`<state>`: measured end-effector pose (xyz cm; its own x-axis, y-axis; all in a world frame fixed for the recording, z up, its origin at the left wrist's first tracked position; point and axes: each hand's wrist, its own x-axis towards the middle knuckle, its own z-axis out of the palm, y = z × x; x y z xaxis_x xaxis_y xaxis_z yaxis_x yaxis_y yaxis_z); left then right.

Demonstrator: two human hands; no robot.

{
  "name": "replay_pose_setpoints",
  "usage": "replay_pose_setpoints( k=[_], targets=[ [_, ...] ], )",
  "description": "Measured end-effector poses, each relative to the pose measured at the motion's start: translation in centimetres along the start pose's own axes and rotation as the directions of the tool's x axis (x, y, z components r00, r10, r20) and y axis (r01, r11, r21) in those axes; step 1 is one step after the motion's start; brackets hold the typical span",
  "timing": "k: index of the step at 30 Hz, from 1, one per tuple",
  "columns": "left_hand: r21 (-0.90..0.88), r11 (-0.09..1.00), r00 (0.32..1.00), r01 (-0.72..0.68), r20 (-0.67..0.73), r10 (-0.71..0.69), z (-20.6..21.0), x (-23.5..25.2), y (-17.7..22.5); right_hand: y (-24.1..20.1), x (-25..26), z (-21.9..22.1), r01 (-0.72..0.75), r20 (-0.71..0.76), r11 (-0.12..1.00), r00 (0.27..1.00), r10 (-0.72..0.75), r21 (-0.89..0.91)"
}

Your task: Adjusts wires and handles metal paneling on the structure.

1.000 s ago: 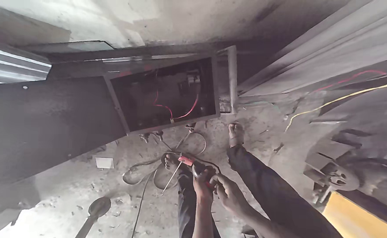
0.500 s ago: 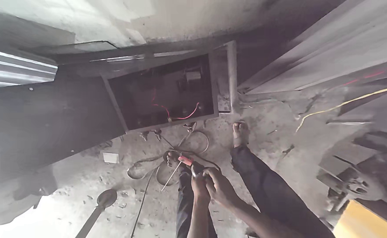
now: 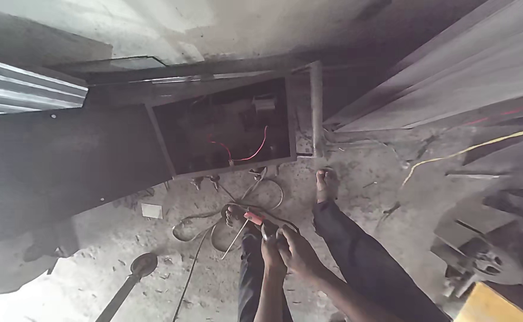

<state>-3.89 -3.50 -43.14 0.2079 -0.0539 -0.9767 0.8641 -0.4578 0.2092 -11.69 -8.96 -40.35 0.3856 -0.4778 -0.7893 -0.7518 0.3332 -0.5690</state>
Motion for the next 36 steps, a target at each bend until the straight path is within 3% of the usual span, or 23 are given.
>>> replay_pose_setpoints(
  k=[5, 9, 12, 15, 17, 21, 24, 27, 32, 36],
  targets=[
    [0.033, 0.999, 1.0, -0.011, -0.018, 0.012, 0.1, 0.1, -0.1, 0.4, 0.6, -0.8, 0.044, 0.038, 0.999, 0.998, -0.044, 0.015],
    [0.008, 1.0, 0.999, -0.001, 0.039, 0.0, -0.1, -0.2, 0.7, 0.3, 0.4, -1.2, 0.201, -0.082, 0.98, 0.976, -0.2, 0.004],
    [-0.044, 0.998, 0.996, 0.054, 0.071, -0.051, -0.8, -0.2, 1.5, -1.3, 0.2, -2.8, 0.376, -0.223, 0.927, 0.905, -0.362, 0.023],
    [-0.07, 0.995, 0.991, 0.069, 0.116, -0.06, -1.5, -0.3, 1.9, -6.6, 2.0, -6.9, 0.463, -0.307, 0.87, 0.814, -0.493, -0.17],
    [-0.095, 0.99, 0.988, 0.101, 0.127, -0.089, -2.2, -0.1, 1.6, -11.4, 5.0, -9.4, 0.41, -0.293, 0.821, 0.792, -0.536, -0.397],
    [-0.118, 0.98, 0.986, 0.162, 0.066, -0.155, -2.7, -0.5, 2.0, -21.3, 14.1, -12.2, 0.288, -0.128, 0.647, 0.847, -0.517, -0.706],
    [-0.147, 0.976, 0.986, 0.163, 0.066, -0.155, -3.5, -0.6, 2.3, -27.2, 21.4, -11.2, 0.193, -0.041, 0.446, 0.885, -0.463, -0.874],
    [-0.18, 0.971, 0.986, 0.156, 0.081, -0.143, -4.3, -0.5, 2.6, -29.6, 25.7, -9.5, 0.074, -0.013, 0.275, 0.953, -0.303, -0.959],
    [-0.223, 0.954, 0.979, 0.202, 0.057, -0.194, -5.1, -0.6, 3.9, -28.3, 21.3, -10.9, -0.101, -0.123, 0.184, 0.986, -0.11, -0.978],
    [-0.244, 0.947, 0.977, 0.209, 0.078, -0.196, -5.3, -0.5, 4.3, -26.2, 16.0, -15.8, -0.34, -0.375, 0.241, 0.92, -0.116, -0.909]
  ],
)
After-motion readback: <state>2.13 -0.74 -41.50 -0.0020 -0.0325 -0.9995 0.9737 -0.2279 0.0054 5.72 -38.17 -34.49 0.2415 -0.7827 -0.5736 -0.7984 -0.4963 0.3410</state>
